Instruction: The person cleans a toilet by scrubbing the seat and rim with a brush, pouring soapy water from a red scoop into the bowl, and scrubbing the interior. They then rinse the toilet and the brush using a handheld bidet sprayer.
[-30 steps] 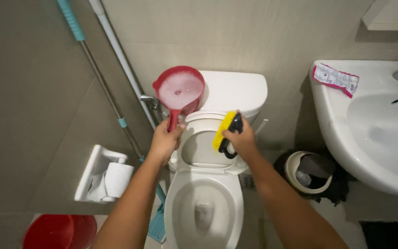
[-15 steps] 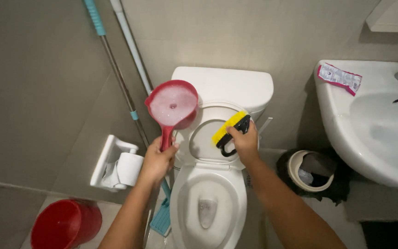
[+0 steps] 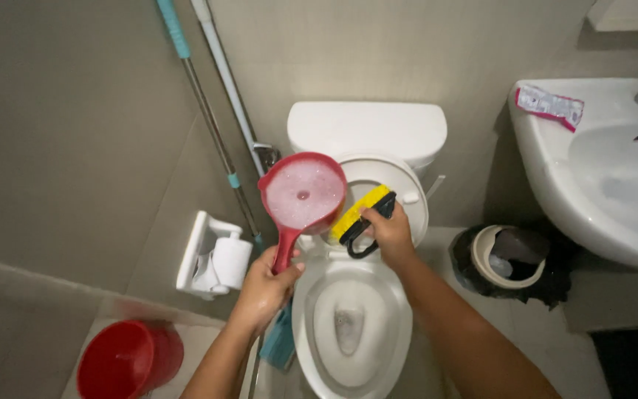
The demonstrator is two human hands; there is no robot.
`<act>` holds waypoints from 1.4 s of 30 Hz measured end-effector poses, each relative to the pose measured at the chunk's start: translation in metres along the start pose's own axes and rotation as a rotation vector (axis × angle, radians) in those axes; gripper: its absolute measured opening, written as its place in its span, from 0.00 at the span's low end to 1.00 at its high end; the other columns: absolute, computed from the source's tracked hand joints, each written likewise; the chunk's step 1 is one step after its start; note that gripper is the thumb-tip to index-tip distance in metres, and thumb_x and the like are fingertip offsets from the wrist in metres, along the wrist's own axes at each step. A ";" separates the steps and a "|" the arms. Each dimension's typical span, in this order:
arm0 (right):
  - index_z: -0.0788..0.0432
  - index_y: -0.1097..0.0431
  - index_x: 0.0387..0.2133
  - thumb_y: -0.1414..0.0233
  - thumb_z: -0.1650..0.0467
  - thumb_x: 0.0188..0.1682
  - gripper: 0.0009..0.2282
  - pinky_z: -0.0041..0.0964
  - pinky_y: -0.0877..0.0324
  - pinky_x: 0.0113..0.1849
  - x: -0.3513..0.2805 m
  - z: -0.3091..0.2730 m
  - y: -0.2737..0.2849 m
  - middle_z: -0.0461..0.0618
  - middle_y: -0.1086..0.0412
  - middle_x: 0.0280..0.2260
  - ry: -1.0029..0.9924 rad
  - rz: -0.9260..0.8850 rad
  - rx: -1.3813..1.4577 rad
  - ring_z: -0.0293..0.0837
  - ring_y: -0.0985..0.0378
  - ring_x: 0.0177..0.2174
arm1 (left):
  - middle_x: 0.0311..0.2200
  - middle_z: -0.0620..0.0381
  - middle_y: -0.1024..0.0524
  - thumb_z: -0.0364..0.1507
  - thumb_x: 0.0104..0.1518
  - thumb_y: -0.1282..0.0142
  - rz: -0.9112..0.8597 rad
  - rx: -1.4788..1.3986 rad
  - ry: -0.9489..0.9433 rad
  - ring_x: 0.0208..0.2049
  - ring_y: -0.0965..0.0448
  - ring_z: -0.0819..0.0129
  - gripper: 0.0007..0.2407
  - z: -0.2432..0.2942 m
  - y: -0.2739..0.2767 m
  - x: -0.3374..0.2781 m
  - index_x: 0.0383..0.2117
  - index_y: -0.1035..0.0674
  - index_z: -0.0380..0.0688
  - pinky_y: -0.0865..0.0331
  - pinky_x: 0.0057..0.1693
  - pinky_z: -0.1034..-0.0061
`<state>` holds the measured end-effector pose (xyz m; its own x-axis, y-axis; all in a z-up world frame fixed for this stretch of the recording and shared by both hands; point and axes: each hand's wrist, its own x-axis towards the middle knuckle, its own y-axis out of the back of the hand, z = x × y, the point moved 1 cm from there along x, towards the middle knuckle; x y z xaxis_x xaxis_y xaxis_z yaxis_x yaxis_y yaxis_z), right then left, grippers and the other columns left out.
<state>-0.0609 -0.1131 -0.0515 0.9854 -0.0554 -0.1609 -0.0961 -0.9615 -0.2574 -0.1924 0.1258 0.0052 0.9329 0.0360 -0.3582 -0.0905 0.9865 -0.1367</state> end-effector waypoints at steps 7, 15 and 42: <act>0.64 0.32 0.41 0.40 0.73 0.45 0.13 0.32 0.28 0.30 0.008 0.006 0.018 0.49 0.28 0.33 0.030 0.004 -0.079 0.38 0.26 0.28 | 0.17 0.68 0.34 0.24 0.55 0.40 0.017 0.046 -0.003 0.13 0.40 0.80 0.11 -0.006 -0.012 -0.009 0.44 0.24 0.46 0.48 0.22 0.79; 0.61 0.32 0.42 0.41 0.73 0.46 0.12 0.30 0.31 0.30 0.052 -0.014 0.063 0.45 0.28 0.33 0.069 -0.023 0.046 0.37 0.28 0.28 | 0.18 0.68 0.34 0.25 0.57 0.40 0.084 -0.006 -0.047 0.15 0.39 0.81 0.10 -0.035 -0.064 -0.001 0.44 0.24 0.44 0.47 0.23 0.80; 0.56 0.31 0.40 0.42 0.59 0.55 0.14 0.36 0.28 0.32 0.220 -0.017 0.118 0.46 0.32 0.31 -0.233 -0.099 0.827 0.43 0.30 0.29 | 0.28 0.61 0.28 0.25 0.55 0.39 0.333 0.132 -0.147 0.29 0.32 0.78 0.10 -0.029 -0.164 0.026 0.43 0.23 0.40 0.34 0.38 0.81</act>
<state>0.1467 -0.2439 -0.1009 0.9494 0.1621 -0.2689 -0.1716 -0.4492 -0.8768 -0.1636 -0.0400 -0.0088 0.9009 0.3709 -0.2255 -0.3602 0.9287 0.0888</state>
